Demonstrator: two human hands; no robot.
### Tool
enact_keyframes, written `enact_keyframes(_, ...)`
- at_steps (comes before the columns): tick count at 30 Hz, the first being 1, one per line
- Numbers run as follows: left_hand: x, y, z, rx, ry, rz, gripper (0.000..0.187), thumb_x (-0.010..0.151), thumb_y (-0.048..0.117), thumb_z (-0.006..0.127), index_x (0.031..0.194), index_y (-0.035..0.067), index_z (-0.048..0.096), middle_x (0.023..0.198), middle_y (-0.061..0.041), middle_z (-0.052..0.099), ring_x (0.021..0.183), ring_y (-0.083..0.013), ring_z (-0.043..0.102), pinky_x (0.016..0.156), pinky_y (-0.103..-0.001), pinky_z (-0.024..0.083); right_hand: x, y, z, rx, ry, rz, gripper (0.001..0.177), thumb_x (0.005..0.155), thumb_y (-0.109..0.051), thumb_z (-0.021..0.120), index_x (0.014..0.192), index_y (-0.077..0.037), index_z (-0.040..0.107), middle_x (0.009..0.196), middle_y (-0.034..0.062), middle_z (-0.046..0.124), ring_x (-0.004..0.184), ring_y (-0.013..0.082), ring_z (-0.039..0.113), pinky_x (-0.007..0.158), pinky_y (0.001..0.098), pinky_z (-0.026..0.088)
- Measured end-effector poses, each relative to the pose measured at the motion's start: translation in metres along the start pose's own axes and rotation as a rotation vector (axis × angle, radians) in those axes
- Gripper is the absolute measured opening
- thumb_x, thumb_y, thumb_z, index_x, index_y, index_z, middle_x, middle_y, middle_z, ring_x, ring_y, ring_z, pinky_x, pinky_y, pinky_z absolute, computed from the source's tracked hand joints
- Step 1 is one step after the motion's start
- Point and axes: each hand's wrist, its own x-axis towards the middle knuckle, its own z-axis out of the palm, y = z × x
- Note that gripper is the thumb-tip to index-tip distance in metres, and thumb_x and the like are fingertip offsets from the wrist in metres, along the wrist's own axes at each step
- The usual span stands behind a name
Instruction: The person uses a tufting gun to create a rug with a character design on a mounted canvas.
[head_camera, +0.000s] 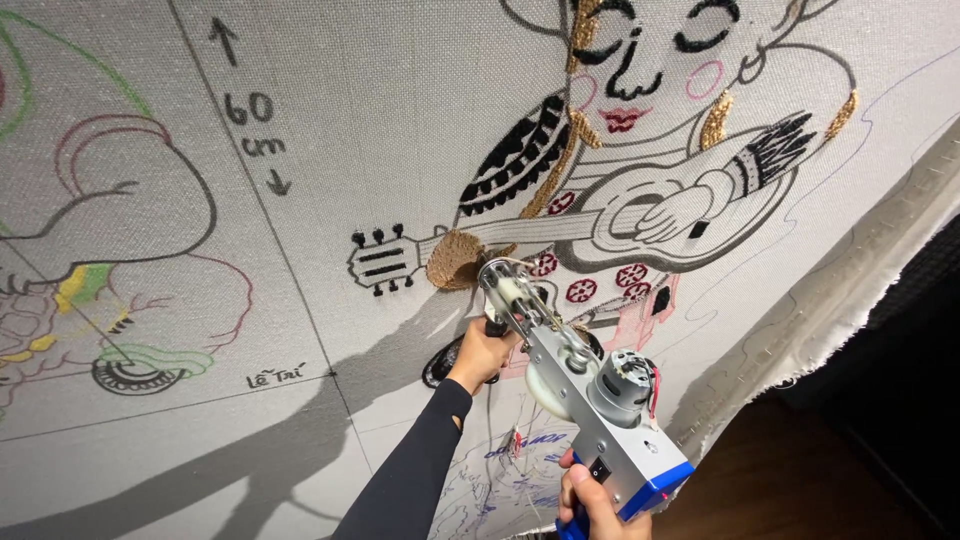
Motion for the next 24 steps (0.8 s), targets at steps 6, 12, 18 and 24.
enact_keyframes(6, 0.017, -0.008, -0.001, 0.017, 0.016, 0.020, 0.009, 0.086, 0.006, 0.072, 0.085, -0.001, 0.066, 0.065, -0.002, 0.061, 0.049, -0.0102, 0.053, 0.045, -0.029, 0.044, 0.003, -0.011, 0.005, -0.019, -0.001, 0.021, 0.022, 0.082, -0.001, 0.063, 0.100, 0.010, 0.059, 0.064, 0.0147, 0.056, 0.044, 0.0204, 0.051, 0.042, 0.0351, 0.043)
enact_keyframes(12, 0.007, 0.018, 0.005, 0.031, 0.019, 0.020, 0.012, 0.088, 0.009, 0.073, 0.087, -0.002, 0.069, 0.067, -0.002, 0.065, 0.051, -0.0096, 0.053, 0.046, -0.028, 0.044, 0.009, -0.010, -0.005, -0.001, -0.049, 0.011, 0.022, 0.084, -0.003, 0.063, 0.101, 0.011, 0.059, 0.067, 0.0178, 0.056, 0.045, 0.0214, 0.053, 0.043, 0.0357, 0.045)
enact_keyframes(18, 0.008, 0.009, 0.006, 0.024, -0.010, 0.085, 0.010, 0.086, 0.009, 0.073, 0.089, 0.000, 0.071, 0.071, 0.000, 0.066, 0.054, -0.0083, 0.053, 0.049, -0.027, 0.043, 0.008, -0.013, -0.016, 0.009, -0.066, 0.034, 0.028, 0.083, -0.004, 0.063, 0.105, 0.013, 0.059, 0.064, 0.0163, 0.057, 0.047, 0.0230, 0.055, 0.045, 0.0362, 0.046)
enact_keyframes(24, -0.021, 0.035, 0.011, -0.020, -0.202, 0.097, 0.014, 0.083, 0.010, 0.076, 0.090, 0.004, 0.065, 0.070, -0.001, 0.065, 0.056, -0.0090, 0.058, 0.052, -0.029, 0.050, 0.034, 0.006, -0.090, 0.065, -0.362, 0.105, 0.052, 0.082, -0.014, 0.070, 0.124, 0.014, 0.056, 0.064, 0.0194, 0.059, 0.051, 0.0295, 0.061, 0.051, 0.0423, 0.052)
